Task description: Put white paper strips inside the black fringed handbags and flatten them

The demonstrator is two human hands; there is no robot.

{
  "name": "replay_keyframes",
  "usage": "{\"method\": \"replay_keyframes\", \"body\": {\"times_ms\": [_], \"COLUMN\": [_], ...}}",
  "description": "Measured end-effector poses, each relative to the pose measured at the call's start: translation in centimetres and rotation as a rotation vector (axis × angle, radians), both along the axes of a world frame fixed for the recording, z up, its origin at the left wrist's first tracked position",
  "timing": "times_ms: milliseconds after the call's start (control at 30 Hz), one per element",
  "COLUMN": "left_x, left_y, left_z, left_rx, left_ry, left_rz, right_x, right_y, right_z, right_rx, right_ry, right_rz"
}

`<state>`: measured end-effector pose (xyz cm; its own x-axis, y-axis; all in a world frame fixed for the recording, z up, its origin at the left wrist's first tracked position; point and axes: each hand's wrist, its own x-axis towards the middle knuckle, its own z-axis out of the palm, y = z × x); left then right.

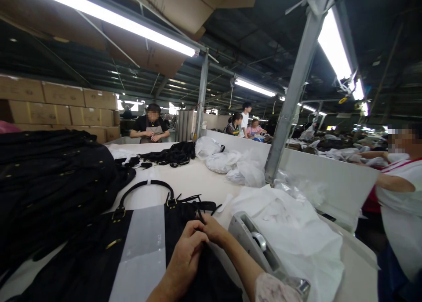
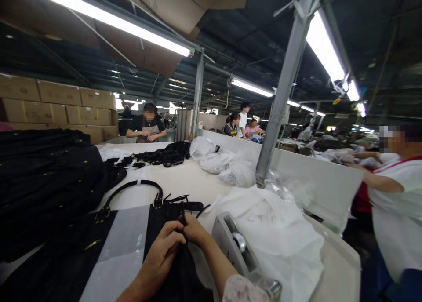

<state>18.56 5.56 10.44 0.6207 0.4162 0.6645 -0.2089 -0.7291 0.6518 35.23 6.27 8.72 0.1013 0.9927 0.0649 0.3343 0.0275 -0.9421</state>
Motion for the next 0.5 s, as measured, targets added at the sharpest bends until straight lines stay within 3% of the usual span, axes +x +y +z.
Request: {"method": "replay_keyframes", "body": {"times_ms": [100, 233, 333, 500], "left_x": [0.2, 0.3, 0.4, 0.1], "left_y": [-0.2, -0.5, -0.8, -1.2], "left_z": [-0.3, -0.2, 0.1, 0.0], "left_rx": [-0.064, -0.185, -0.132, -0.051], "left_ry": [-0.008, 0.062, 0.142, 0.165], "left_rz": [0.103, 0.234, 0.140, 0.029], "right_x": [0.1, -0.5, -1.2, -1.8], "right_y": [0.4, -2.3, -4.2, -4.6], "right_z": [-0.7, -1.2, -0.9, 0.4], "right_rx": [-0.032, -0.082, -0.081, -0.070], "right_ry": [0.027, 0.129, 0.170, 0.151], "right_rz": [0.055, 0.086, 0.072, -0.026]}}
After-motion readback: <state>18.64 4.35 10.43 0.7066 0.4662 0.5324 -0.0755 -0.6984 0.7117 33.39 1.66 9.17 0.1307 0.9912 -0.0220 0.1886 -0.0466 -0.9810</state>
